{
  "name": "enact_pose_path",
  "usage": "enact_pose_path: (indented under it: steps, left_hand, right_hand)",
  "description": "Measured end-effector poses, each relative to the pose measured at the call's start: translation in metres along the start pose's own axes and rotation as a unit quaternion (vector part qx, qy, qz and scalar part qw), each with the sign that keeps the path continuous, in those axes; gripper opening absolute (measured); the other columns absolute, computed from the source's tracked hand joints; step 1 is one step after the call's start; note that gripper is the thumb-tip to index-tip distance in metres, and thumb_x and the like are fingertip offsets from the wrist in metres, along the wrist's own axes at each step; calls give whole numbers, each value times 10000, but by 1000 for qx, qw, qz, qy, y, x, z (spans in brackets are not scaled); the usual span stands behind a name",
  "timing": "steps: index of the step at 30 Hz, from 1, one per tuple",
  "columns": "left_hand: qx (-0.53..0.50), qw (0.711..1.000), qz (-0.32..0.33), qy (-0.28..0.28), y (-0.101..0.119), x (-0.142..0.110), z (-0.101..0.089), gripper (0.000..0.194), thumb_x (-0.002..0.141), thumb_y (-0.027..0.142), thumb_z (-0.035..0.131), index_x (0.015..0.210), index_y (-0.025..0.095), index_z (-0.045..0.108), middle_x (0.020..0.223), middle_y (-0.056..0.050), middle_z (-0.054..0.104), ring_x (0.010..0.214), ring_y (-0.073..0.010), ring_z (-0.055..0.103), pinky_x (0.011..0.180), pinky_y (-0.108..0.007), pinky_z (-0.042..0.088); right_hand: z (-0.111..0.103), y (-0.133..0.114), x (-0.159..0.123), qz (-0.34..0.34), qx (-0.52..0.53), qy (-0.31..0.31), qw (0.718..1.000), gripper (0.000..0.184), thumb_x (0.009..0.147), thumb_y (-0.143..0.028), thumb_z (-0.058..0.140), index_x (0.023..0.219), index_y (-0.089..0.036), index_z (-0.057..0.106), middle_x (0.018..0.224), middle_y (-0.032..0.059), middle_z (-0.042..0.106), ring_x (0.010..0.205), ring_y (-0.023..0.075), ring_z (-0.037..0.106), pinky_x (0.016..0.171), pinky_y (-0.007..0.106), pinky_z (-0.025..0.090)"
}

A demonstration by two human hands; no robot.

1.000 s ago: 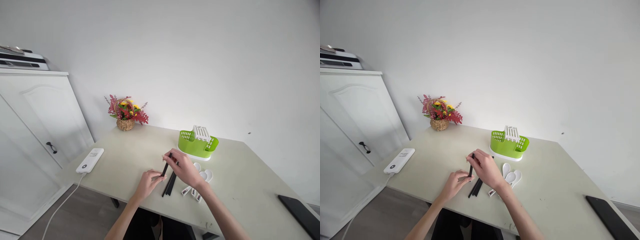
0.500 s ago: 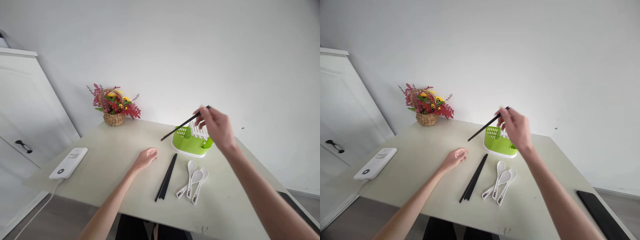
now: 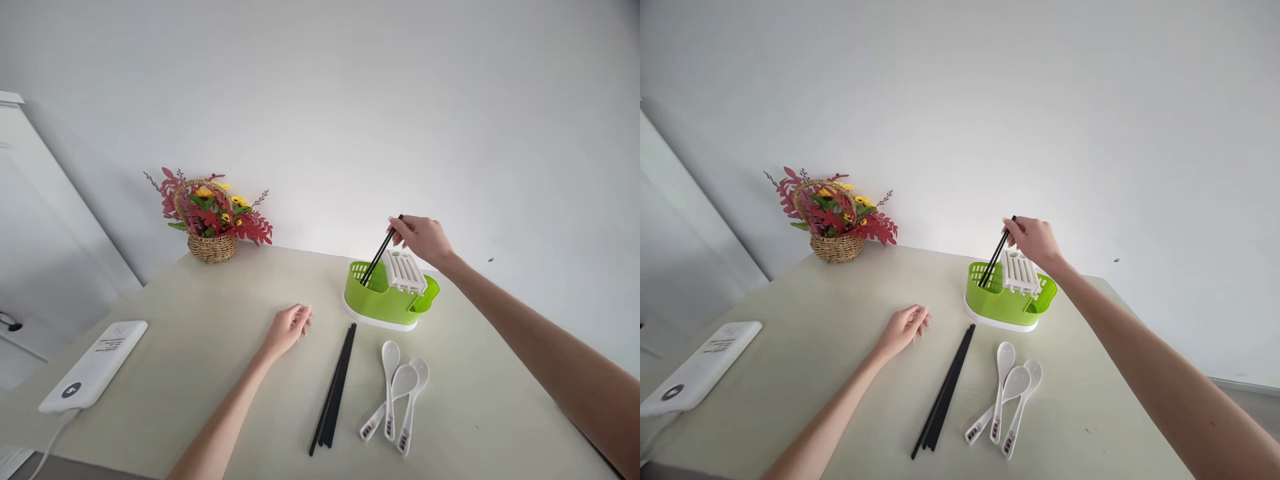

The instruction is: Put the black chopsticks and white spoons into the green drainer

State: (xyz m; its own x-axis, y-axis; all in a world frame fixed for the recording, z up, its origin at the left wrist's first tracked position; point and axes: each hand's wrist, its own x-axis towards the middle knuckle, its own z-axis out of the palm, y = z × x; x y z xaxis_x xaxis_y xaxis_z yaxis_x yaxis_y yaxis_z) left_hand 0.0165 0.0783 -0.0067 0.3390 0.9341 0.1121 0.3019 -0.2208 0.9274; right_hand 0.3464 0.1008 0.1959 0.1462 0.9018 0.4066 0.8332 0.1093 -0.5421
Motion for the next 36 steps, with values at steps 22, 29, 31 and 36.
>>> enact_pose_path:
  steps: [22,29,31,36]
  left_hand:
    - [66,998,13,2,3,2,1,483,1005,612,476,904,198,703,824,-59,757,642,-160,657,584,-245,485]
    - [84,996,22,4,10,-2,3,495,991,622,477,879,205,719,813,-57,759,642,-166,646,588,-249,499]
    - [93,995,25,5,10,-3,4,499,986,624,479,873,206,726,801,-53,761,635,-166,643,589,-251,499]
    - [121,992,34,4,10,-4,7,476,1000,594,470,875,214,727,804,-41,774,672,-171,671,619,-251,491]
  right_hand:
    - [49,38,-10,74,-170,-176,967,553,1033,-487,334,1431,-169,550,1498,205,565,1354,359,537,1055,494,441]
    - [39,28,-25,60,-177,-177,966,537,1057,-444,231,1274,-158,629,1425,238,598,1339,388,540,1043,550,437]
    - [34,19,-35,47,-174,-168,969,556,1062,-457,234,1314,-138,613,1456,250,571,1382,389,507,1075,555,420]
    - [22,-20,-85,-106,-146,-54,982,511,1062,-450,358,1469,-182,514,1621,151,427,1543,314,302,1214,487,298]
